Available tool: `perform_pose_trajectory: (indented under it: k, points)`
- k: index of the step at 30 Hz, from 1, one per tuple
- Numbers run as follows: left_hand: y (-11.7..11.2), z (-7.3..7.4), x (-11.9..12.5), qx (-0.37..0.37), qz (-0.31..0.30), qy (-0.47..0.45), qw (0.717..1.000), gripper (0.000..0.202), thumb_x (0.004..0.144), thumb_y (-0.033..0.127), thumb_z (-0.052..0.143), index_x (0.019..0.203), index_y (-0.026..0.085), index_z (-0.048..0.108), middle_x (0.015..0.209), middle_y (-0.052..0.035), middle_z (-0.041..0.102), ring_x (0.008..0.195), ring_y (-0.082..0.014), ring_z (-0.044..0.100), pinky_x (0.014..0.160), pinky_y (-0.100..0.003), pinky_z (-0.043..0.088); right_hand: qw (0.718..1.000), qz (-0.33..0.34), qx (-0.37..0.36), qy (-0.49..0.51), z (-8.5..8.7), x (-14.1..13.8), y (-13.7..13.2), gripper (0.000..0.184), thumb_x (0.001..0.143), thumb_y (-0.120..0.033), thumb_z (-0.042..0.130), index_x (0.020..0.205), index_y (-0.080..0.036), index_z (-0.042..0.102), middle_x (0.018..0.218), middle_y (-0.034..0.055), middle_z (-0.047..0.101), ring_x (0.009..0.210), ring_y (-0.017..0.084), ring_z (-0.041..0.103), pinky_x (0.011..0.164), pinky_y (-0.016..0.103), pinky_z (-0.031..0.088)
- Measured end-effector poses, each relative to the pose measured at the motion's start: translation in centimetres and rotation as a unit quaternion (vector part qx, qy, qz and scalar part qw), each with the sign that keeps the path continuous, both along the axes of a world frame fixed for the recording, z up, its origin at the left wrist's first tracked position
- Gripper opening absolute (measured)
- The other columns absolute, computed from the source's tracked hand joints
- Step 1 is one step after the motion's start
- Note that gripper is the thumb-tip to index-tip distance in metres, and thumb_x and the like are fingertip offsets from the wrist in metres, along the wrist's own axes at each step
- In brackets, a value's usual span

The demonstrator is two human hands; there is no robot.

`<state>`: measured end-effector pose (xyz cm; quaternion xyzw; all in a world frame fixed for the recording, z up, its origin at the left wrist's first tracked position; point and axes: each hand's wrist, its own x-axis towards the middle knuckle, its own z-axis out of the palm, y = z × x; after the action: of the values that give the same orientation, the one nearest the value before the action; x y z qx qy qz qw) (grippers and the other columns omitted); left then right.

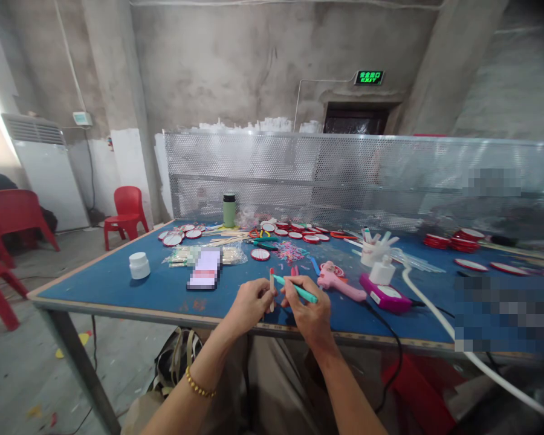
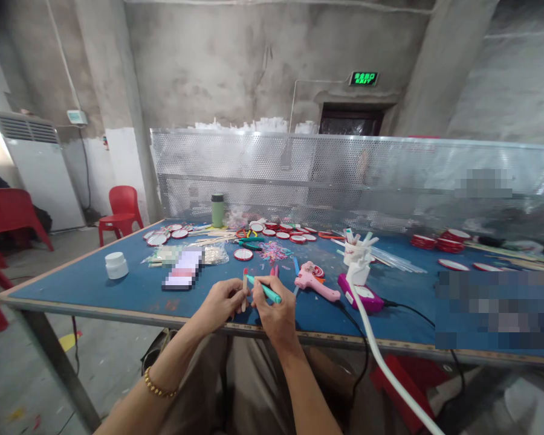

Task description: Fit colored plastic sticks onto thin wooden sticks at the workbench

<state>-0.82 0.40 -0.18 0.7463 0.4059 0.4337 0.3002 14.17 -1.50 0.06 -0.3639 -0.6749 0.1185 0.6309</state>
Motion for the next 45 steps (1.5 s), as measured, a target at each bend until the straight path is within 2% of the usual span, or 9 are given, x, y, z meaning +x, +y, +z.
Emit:
perform_pose_trajectory:
  k: [15, 45]
  points:
    - [-0.02, 0.08, 0.11, -0.007, -0.001, -0.002, 1.000, 0.029, 0.088, 0.030, 0.044, 0.066, 0.016, 0.057, 0.056, 0.0009, 0.059, 0.051, -0.0095, 0.050, 0.055, -0.019, 0.038, 1.000, 0.008, 0.004, 0.002, -0.02, -0.01, 0.08, 0.014, 0.092, -0.031, 0.057, 0.087, -0.020, 0.064, 0.071, -0.0019, 0.067, 0.050, 0.010, 0.062, 0.053, 0.020, 0.052]
    - [-0.13, 0.17, 0.09, -0.008, 0.008, 0.004, 1.000, 0.027, 0.086, 0.028, 0.044, 0.064, 0.017, 0.055, 0.057, 0.0004, 0.061, 0.052, -0.0105, 0.052, 0.055, -0.020, 0.038, 1.000, -0.025, 0.001, -0.005, -0.21, 0.11, 0.15, 0.020, 0.093, -0.037, 0.056, 0.084, -0.020, 0.063, 0.069, -0.0004, 0.067, 0.049, 0.012, 0.063, 0.053, 0.022, 0.054]
